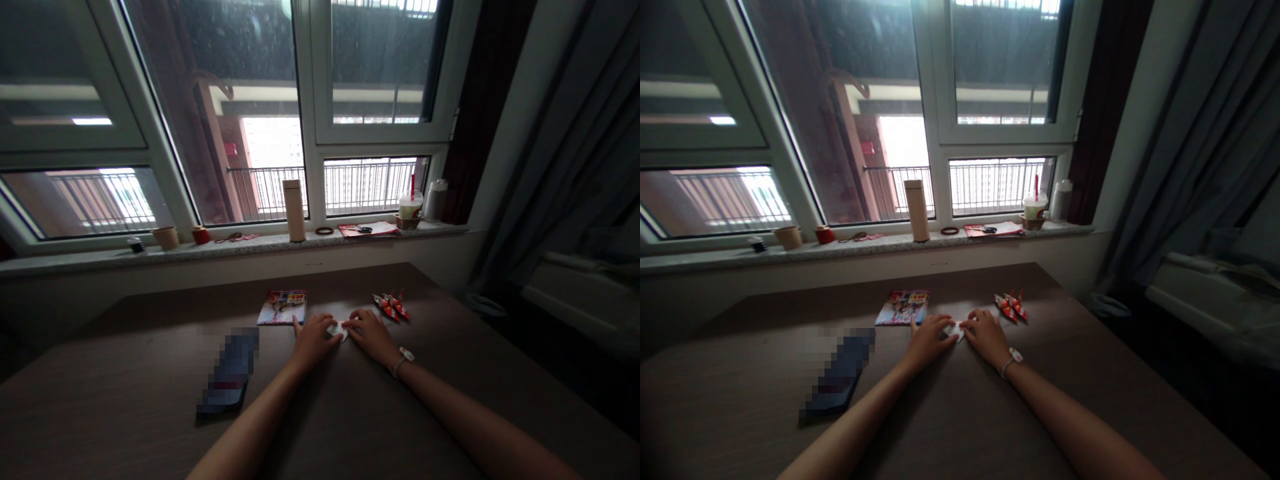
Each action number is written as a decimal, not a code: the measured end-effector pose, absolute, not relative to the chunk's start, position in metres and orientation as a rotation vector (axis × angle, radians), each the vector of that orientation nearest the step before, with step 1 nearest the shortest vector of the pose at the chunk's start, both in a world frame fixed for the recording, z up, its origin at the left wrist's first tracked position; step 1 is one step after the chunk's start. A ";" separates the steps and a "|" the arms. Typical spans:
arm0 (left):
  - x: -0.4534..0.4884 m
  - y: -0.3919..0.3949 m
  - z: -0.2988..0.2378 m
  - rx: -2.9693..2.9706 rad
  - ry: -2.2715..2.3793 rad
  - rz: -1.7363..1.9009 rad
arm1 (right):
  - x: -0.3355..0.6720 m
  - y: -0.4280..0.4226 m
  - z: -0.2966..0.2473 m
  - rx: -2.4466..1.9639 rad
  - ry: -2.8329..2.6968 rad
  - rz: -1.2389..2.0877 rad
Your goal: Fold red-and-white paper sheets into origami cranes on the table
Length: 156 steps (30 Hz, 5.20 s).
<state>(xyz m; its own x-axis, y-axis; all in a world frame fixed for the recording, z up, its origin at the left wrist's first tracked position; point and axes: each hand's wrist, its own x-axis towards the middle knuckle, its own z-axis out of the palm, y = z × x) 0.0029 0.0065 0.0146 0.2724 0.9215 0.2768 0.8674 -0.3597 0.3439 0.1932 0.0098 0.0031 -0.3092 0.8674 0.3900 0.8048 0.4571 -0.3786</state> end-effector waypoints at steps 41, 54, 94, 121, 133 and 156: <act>0.000 0.012 0.013 2.496 1.793 0.547 | 0.188 0.009 0.007 -1.431 -2.064 0.276; 0.001 0.010 0.014 2.528 1.865 0.532 | 0.188 0.010 0.000 -1.421 -2.060 0.273; 0.000 0.008 0.014 2.521 1.837 0.595 | 0.193 0.008 0.000 -1.412 -2.101 0.339; -0.003 0.009 0.014 2.517 1.773 0.594 | 0.195 0.004 0.001 -1.391 -2.084 0.344; 0.001 0.012 0.016 2.479 1.790 0.528 | 0.198 0.014 -0.009 -1.354 -2.020 0.418; -0.003 0.017 0.014 2.345 1.765 0.569 | 0.200 -0.002 0.001 -1.423 -1.947 0.395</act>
<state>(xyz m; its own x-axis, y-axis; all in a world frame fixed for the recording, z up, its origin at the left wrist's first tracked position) -0.0029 0.0167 0.0135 0.2347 0.9498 0.2071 0.8921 -0.2950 0.3422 0.1995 -0.0023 0.0015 -0.1675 0.9233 0.3457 0.7154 0.3551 -0.6018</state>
